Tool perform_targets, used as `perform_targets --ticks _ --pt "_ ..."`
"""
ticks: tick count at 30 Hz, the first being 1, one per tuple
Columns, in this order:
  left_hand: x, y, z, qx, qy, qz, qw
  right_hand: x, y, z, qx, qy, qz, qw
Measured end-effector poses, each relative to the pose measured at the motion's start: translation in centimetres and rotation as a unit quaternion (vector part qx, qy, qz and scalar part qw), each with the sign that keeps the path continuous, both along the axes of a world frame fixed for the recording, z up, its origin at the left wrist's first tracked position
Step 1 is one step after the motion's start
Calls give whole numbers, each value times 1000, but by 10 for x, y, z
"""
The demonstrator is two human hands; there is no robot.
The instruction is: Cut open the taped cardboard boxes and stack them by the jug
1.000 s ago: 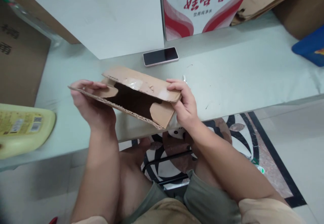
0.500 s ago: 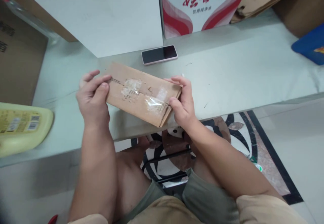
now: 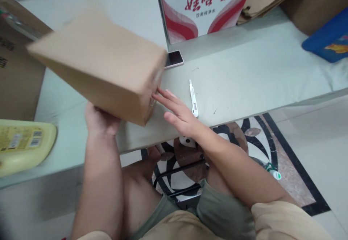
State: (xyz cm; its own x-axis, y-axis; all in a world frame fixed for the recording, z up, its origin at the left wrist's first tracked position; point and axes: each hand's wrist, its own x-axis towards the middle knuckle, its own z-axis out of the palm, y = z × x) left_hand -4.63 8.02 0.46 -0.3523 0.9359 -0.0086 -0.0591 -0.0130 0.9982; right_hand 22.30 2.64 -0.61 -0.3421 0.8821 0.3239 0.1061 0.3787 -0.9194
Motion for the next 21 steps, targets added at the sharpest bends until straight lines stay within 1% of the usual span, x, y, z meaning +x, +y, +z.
perform_targets --ticks 2,3,4,6,8,10,11,12,13,14,15,16,17,18,19,20,21 --pt "9 -5 -5 -90 -65 -89 990 1 -5 7 55 -22 -3 998" --pt "14 -8 -6 -130 -77 -130 980 2 -7 8 74 -26 -12 997" --pt "18 -10 -6 -156 -69 -176 969 3 -8 9 90 -26 -24 995" --pt "26 -15 -2 -194 -38 -243 950 6 -8 8 110 -25 -54 992" --pt "31 -21 4 -241 0 -299 923 10 -7 7 120 -22 -95 988" --pt "32 -25 10 -293 56 -370 880 14 -8 8 119 -20 -143 982" --pt "31 -26 12 -309 99 -402 856 15 -8 9 112 -19 -162 980" --pt "30 -26 13 -308 149 -415 843 16 -8 10 103 -17 -172 980" --pt "28 -25 13 -289 198 -394 850 17 -9 12 96 -15 -169 981" --pt "26 -23 12 -253 239 -330 878 17 -9 13 95 -12 -156 983" --pt "24 -20 10 -201 258 -230 917 17 -9 14 101 -8 -139 985" --pt "23 -16 7 -138 250 -111 952 16 -9 14 112 -4 -120 986" --pt "21 -13 5 -74 218 -2 973 16 -9 15 125 1 -104 987" --pt "21 -9 4 -12 174 70 982 15 -9 15 135 8 -90 987" --pt "20 -7 3 46 127 107 985 14 -9 14 140 16 -76 987" --pt "21 -6 3 100 87 110 985 13 -9 14 140 25 -62 988" --pt "21 -6 3 147 59 89 983 12 -9 14 135 32 -46 989"
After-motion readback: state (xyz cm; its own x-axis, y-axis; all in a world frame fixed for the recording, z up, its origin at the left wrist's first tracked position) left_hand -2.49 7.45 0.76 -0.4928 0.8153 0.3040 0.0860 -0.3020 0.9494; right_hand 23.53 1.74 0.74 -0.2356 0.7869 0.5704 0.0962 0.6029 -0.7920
